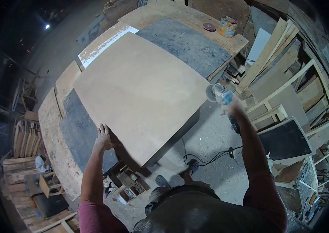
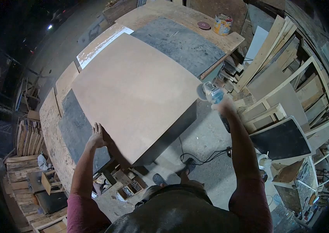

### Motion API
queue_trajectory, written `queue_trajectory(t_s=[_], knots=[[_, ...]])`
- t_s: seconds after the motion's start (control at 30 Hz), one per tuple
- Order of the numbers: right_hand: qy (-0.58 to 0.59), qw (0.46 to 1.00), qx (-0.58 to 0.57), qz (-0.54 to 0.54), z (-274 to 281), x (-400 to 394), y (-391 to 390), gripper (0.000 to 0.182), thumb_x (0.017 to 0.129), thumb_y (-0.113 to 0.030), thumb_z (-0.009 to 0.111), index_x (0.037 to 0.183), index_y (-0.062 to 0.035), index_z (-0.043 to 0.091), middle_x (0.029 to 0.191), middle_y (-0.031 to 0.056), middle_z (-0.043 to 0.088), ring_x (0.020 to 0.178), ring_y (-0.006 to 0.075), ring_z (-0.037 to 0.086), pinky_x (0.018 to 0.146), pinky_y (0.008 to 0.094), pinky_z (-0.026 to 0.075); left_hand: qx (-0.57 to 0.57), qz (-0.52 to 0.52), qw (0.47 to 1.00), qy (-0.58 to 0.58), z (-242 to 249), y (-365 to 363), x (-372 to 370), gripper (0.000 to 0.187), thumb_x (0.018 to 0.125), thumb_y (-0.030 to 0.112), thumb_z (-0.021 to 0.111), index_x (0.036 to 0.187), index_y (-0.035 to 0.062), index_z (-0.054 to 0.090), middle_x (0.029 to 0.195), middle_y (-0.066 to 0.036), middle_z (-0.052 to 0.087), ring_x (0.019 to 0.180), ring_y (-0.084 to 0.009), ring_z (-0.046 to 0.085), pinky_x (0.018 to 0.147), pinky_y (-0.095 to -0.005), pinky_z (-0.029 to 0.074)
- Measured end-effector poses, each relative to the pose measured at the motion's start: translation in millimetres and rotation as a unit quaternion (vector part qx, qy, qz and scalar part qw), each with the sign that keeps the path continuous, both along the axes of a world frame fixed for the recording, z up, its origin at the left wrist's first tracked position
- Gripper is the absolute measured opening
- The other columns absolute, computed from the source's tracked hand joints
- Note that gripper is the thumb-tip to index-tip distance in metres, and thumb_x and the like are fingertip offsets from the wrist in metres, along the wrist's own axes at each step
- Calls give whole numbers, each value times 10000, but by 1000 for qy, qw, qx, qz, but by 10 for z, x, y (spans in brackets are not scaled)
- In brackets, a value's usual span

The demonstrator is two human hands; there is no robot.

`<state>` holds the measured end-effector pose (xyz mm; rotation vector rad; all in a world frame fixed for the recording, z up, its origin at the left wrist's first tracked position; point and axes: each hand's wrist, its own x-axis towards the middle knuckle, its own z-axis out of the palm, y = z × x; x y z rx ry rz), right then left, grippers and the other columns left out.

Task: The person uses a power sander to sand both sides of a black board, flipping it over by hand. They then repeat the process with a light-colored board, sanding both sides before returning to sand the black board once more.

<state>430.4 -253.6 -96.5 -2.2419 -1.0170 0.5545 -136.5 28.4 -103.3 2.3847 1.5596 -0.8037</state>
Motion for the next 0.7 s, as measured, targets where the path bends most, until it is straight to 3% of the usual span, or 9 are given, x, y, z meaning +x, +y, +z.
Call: queue_trajectory(t_s=[0.13,0.2,0.33,0.53,0.7], knots=[[-32,999,-22,-19,-352,-125,-13,677,562,-238,772,1187,-46,595,1005,235,649,991,401,621,864,456,494,13,-15,1000,-8,-63,12,-58,1471,523,587,880,1504,-38,-22,1569,-297,4,1436,-495,99,1123,-553,305],[-89,996,8,30,-345,-498,-76,668,571,-234,772,1177,-40,568,1029,229,642,1006,422,610,870,468,492,8,-11,1000,-18,44,-66,-5,1482,512,607,873,1503,-42,-17,1567,-302,3,1436,-498,94,1125,-555,298],[-40,999,-1,33,-429,-1048,-122,583,597,-207,771,1098,-34,527,1023,223,644,989,426,613,840,479,500,4,-8,998,-56,79,-86,-65,1506,483,678,845,1507,-39,4,1569,-300,-4,1439,-498,75,1129,-577,266],[-93,992,-63,64,-96,-2041,-288,509,654,-217,742,1072,-60,497,934,228,657,921,456,621,768,517,512,13,6,997,-78,157,-168,-75,1484,494,695,831,1514,-31,34,1575,-287,17,1444,-490,75,1113,-615,235],[-110,988,-41,97,-199,-2721,-336,499,673,-200,732,1093,-84,490,887,223,660,861,470,624,737,556,509,13,8,993,-118,180,-201,-159,1427,525,679,825,1516,-20,74,1584,-262,24,1450,-477,73,1113,-649,207]])
